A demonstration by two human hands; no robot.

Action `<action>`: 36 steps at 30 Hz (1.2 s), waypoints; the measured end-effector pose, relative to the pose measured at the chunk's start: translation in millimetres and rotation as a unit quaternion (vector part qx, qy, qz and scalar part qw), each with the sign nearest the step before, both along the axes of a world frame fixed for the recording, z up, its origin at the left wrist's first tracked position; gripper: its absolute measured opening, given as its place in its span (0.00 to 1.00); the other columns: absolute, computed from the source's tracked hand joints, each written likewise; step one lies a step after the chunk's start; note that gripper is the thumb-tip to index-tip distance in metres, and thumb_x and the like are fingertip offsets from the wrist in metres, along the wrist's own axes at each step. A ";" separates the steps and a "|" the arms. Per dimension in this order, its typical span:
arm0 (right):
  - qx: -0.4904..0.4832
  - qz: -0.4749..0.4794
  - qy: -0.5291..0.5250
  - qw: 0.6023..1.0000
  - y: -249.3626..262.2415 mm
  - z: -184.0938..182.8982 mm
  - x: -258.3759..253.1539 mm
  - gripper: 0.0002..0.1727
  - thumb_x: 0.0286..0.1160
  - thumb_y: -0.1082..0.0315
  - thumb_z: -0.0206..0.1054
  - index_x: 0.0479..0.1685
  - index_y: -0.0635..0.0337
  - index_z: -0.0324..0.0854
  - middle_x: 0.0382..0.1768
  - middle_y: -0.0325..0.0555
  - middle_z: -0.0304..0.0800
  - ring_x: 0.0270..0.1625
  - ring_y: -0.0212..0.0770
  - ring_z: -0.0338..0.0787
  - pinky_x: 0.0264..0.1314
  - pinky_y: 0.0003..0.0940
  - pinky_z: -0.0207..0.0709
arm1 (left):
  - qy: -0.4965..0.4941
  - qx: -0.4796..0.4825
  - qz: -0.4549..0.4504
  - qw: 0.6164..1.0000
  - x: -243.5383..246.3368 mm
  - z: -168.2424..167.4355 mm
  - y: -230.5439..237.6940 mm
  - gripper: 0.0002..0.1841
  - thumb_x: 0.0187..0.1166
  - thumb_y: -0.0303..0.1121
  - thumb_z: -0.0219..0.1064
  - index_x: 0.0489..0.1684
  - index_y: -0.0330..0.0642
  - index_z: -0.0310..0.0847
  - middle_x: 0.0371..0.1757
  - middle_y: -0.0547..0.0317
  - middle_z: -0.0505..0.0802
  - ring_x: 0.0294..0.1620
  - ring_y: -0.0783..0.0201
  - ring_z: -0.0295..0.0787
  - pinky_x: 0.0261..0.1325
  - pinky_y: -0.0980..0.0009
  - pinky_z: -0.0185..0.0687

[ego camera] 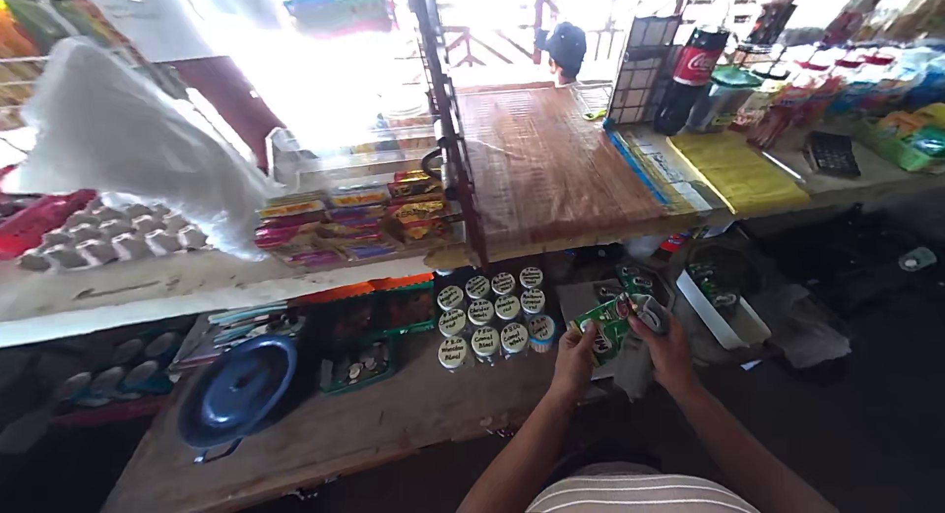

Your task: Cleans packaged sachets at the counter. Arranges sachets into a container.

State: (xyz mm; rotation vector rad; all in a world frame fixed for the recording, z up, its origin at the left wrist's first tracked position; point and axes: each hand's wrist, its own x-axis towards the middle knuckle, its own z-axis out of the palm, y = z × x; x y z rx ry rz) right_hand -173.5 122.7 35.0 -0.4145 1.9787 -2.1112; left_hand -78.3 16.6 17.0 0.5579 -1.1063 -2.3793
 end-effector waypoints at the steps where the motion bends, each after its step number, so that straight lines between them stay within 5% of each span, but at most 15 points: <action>1: -0.001 -0.006 0.011 1.000 4.9 -6.7 -7.3 0.15 0.63 0.79 0.73 0.50 0.71 0.80 0.40 0.37 0.91 0.45 0.19 0.89 0.55 0.18 0.84 | 0.004 0.015 0.002 1.000 -5.3 -1.2 5.3 0.12 0.90 0.25 0.49 0.47 0.34 0.80 0.36 0.61 0.94 0.39 0.70 0.94 0.52 0.69 0.91; 6: 0.044 -0.106 0.110 0.987 42.9 -22.7 -55.9 0.18 0.63 0.80 0.77 0.50 0.80 0.80 0.44 0.49 0.90 0.48 0.20 0.87 0.59 0.17 0.80 | -0.032 0.118 0.014 0.992 -40.7 -5.5 23.8 0.12 0.94 0.29 0.44 0.58 0.34 0.73 0.42 0.56 0.93 0.44 0.65 0.93 0.55 0.65 0.90; 10: 0.111 0.014 0.266 0.958 74.2 -23.7 -73.0 0.25 0.69 0.71 0.73 0.60 0.83 0.79 0.54 0.64 0.91 0.57 0.38 0.92 0.66 0.30 0.82 | -0.069 0.133 -0.019 0.989 -82.5 -13.1 46.6 0.18 0.97 0.35 0.38 0.73 0.34 0.64 0.51 0.53 0.90 0.50 0.64 0.90 0.59 0.64 0.87; 13: 0.117 0.141 0.242 0.953 103.0 -30.6 -83.0 0.20 0.68 0.72 0.74 0.56 0.78 0.84 0.51 0.60 0.94 0.55 0.41 0.94 0.65 0.34 0.84 | -0.100 0.049 -0.056 0.992 -118.5 -14.3 71.1 0.16 0.95 0.31 0.41 0.73 0.33 0.62 0.49 0.56 0.88 0.47 0.69 0.89 0.56 0.69 0.87; 15: 0.104 0.170 0.222 0.954 133.3 -45.8 -96.0 0.19 0.69 0.70 0.73 0.55 0.76 0.86 0.50 0.57 0.95 0.54 0.36 0.94 0.65 0.29 0.83 | -0.107 -0.075 -0.100 0.986 -143.9 -24.4 76.2 0.20 0.89 0.23 0.50 0.78 0.28 0.58 0.59 0.48 0.87 0.55 0.68 0.88 0.63 0.68 0.85; 17: 0.111 0.131 0.202 0.964 168.0 -63.5 -112.4 0.20 0.69 0.68 0.73 0.55 0.76 0.86 0.49 0.56 0.95 0.53 0.36 0.94 0.64 0.29 0.83 | -0.149 -0.254 -0.166 0.941 -176.9 -32.1 78.0 0.26 0.81 0.22 0.59 0.78 0.21 0.62 0.64 0.38 0.86 0.62 0.63 0.86 0.68 0.67 0.82; 20: 0.147 0.023 0.136 0.979 216.8 -77.6 -141.8 0.22 0.68 0.71 0.74 0.59 0.77 0.84 0.52 0.59 0.94 0.55 0.38 0.94 0.65 0.32 0.84 | -0.199 -0.429 -0.255 0.843 -238.6 -29.7 96.8 0.22 0.84 0.27 0.63 0.74 0.24 0.73 0.65 0.34 0.87 0.66 0.54 0.86 0.73 0.60 0.77; 24: 0.178 -0.108 0.129 0.970 270.0 -77.9 -184.3 0.24 0.67 0.69 0.74 0.60 0.79 0.82 0.51 0.62 0.93 0.53 0.39 0.94 0.63 0.33 0.85 | -0.248 -0.525 -0.291 0.761 -317.8 -41.6 141.4 0.21 0.85 0.36 0.64 0.72 0.37 0.80 0.65 0.41 0.90 0.68 0.49 0.87 0.76 0.51 0.75; 30: 0.212 -0.170 0.182 0.945 326.2 -65.8 -227.3 0.24 0.69 0.67 0.72 0.58 0.81 0.82 0.49 0.64 0.93 0.52 0.35 0.93 0.62 0.25 0.82 | -0.366 -0.625 -0.386 0.571 -368.6 -91.1 181.4 0.23 0.86 0.43 0.62 0.75 0.44 0.79 0.69 0.38 0.88 0.73 0.35 0.82 0.74 0.34 0.71; 33: 0.237 -0.179 0.189 0.936 343.1 -68.2 -236.6 0.25 0.68 0.66 0.72 0.57 0.82 0.82 0.49 0.68 0.92 0.52 0.37 0.94 0.62 0.27 0.82 | -0.371 -0.657 -0.378 0.536 -372.1 -102.1 194.4 0.23 0.86 0.39 0.61 0.79 0.45 0.77 0.75 0.37 0.83 0.76 0.35 0.78 0.75 0.36 0.70; 36: 0.168 -0.189 0.094 0.963 343.5 -73.4 -247.0 0.23 0.70 0.70 0.71 0.57 0.84 0.79 0.50 0.61 0.91 0.53 0.30 0.90 0.63 0.24 0.82 | -0.323 -0.696 -0.325 0.552 -375.3 -116.1 190.3 0.27 0.79 0.30 0.67 0.81 0.42 0.74 0.81 0.36 0.76 0.83 0.36 0.69 0.79 0.41 0.67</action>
